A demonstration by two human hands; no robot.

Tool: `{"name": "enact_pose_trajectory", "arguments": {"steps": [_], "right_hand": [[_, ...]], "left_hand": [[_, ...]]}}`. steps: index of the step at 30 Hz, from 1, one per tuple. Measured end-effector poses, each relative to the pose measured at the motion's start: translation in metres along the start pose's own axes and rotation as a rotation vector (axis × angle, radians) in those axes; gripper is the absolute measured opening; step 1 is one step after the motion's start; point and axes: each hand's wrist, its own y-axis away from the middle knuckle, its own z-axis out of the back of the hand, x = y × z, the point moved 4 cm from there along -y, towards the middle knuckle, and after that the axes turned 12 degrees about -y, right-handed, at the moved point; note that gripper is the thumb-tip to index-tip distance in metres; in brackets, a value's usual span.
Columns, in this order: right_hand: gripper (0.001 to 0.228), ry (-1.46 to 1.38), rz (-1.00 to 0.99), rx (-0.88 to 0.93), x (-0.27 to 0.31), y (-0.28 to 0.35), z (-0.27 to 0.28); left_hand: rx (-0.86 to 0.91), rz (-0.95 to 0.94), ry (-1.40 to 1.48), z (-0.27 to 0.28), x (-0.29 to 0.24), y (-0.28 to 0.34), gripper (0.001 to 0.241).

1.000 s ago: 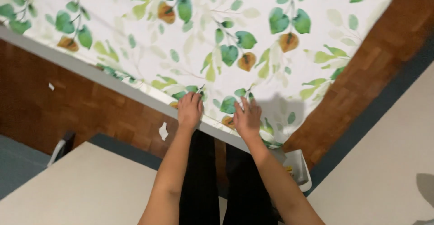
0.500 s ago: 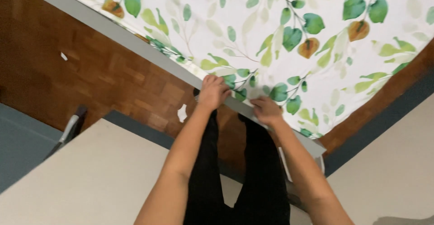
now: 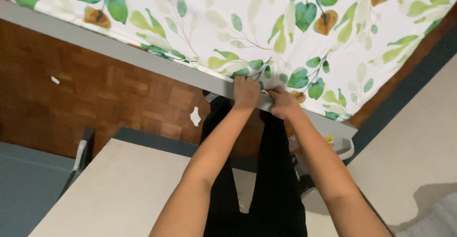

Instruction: The person tucks a white fitted sheet with a green leaf pattern onto a mattress. They work around the perimeter of the bed, pulling the elasticized edges over the corners and smoothing the fabric by hand.

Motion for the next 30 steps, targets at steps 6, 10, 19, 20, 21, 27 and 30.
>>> {"name": "enact_pose_trajectory", "arguments": {"steps": [6, 10, 19, 20, 21, 27, 30], "right_hand": [[0.098, -0.404, -0.125, 0.122, -0.018, 0.014, -0.007], [0.071, -0.82, -0.166, -0.066, -0.043, 0.04, -0.013], [0.039, 0.01, -0.033, -0.734, -0.124, 0.066, 0.015], [0.043, 0.097, -0.024, -0.696, -0.124, 0.061, 0.021], [0.05, 0.184, -0.016, -0.655, -0.123, 0.058, 0.025], [0.083, 0.349, 0.086, -0.814, -0.093, 0.061, 0.043], [0.094, 0.305, 0.024, -0.839, -0.096, 0.054, 0.044]], "left_hand": [[-0.404, 0.263, 0.014, 0.001, -0.01, -0.022, 0.02], [-0.523, 0.297, -0.075, -0.004, -0.021, -0.024, 0.018], [-0.66, 0.32, 0.02, -0.001, -0.035, -0.016, 0.012], [-0.612, 0.288, 0.052, -0.002, -0.033, -0.016, 0.013], [-0.56, 0.257, 0.085, -0.004, -0.032, -0.013, 0.013], [-0.181, 0.168, 0.151, 0.014, -0.035, -0.004, 0.064], [-0.199, 0.175, 0.087, 0.047, -0.057, 0.002, 0.07]]}}
